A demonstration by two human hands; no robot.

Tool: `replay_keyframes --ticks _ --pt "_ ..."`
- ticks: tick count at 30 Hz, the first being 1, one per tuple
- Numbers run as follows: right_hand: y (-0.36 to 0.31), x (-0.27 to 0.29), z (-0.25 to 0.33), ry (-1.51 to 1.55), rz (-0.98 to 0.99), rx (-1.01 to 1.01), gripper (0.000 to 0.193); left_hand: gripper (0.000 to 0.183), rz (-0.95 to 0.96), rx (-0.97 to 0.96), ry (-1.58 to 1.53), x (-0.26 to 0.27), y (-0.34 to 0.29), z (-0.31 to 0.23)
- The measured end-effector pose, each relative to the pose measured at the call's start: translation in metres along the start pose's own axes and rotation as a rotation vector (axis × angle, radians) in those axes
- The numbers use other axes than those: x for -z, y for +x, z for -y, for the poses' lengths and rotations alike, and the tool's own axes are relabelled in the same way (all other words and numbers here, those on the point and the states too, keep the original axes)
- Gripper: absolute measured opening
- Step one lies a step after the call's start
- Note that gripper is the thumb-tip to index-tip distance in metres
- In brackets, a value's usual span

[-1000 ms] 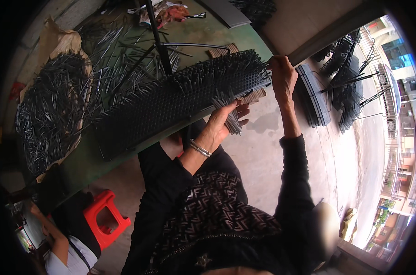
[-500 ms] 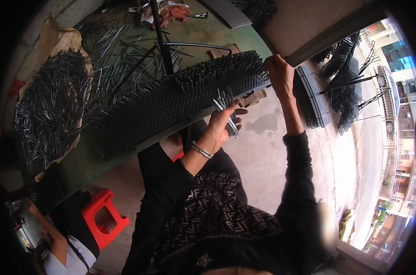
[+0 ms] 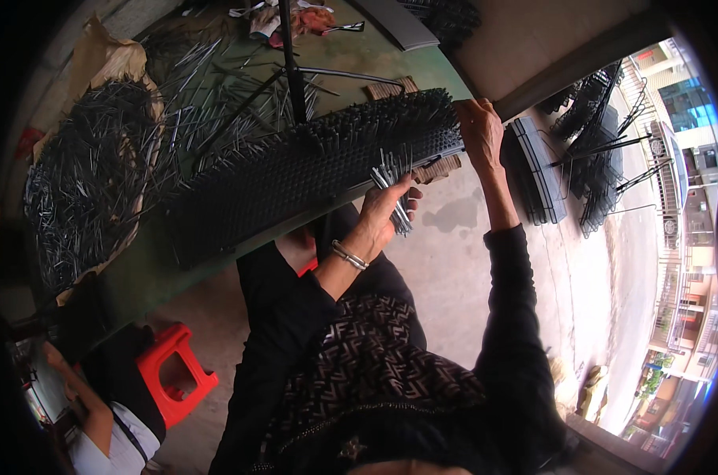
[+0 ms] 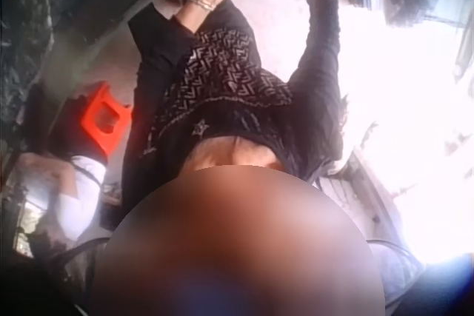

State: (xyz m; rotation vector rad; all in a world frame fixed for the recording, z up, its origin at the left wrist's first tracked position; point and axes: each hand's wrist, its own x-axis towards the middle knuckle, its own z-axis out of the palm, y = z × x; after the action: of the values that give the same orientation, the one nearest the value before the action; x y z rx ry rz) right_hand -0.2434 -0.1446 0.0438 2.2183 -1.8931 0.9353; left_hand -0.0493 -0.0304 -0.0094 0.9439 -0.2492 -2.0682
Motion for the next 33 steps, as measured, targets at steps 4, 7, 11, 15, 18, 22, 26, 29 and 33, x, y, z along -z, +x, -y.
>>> replay_keyframes --ticks 4,7,11,15,18,22,26,29,33 --pt "-0.003 0.000 0.007 -0.117 -0.007 -0.035 0.012 0.021 0.034 -0.004 -0.031 0.002 -0.001 -0.001" --pt "-0.002 -0.012 0.005 -0.231 -0.128 0.003 0.016 0.022 0.045 -0.005 -0.026 0.000 -0.003 -0.002" --pt "-0.002 -0.015 0.002 -0.353 -0.174 0.064 0.015 0.023 0.042 -0.015 -0.013 0.000 -0.005 -0.002" --pt "-0.012 -0.015 -0.004 -0.311 -0.217 0.074 0.015 0.024 0.059 -0.014 -0.018 0.001 -0.005 -0.002" --pt "-0.016 -0.006 0.006 -0.261 -0.179 0.047 0.015 0.023 0.031 -0.026 0.026 0.001 -0.006 -0.004" --pt "-0.014 0.003 0.005 -0.297 -0.052 -0.038 0.017 0.022 0.035 -0.014 0.023 -0.002 -0.008 -0.003" --pt "-0.016 0.006 0.005 -0.261 -0.004 -0.127 0.024 0.022 0.063 -0.009 0.044 -0.007 -0.009 -0.003" --pt "-0.023 0.016 0.020 -0.211 -0.167 -0.060 0.034 0.023 0.057 -0.009 0.054 -0.004 -0.010 -0.004" --pt "-0.046 0.039 0.051 0.509 0.524 -0.216 0.037 0.023 0.099 -0.022 0.065 -0.002 -0.010 -0.006"
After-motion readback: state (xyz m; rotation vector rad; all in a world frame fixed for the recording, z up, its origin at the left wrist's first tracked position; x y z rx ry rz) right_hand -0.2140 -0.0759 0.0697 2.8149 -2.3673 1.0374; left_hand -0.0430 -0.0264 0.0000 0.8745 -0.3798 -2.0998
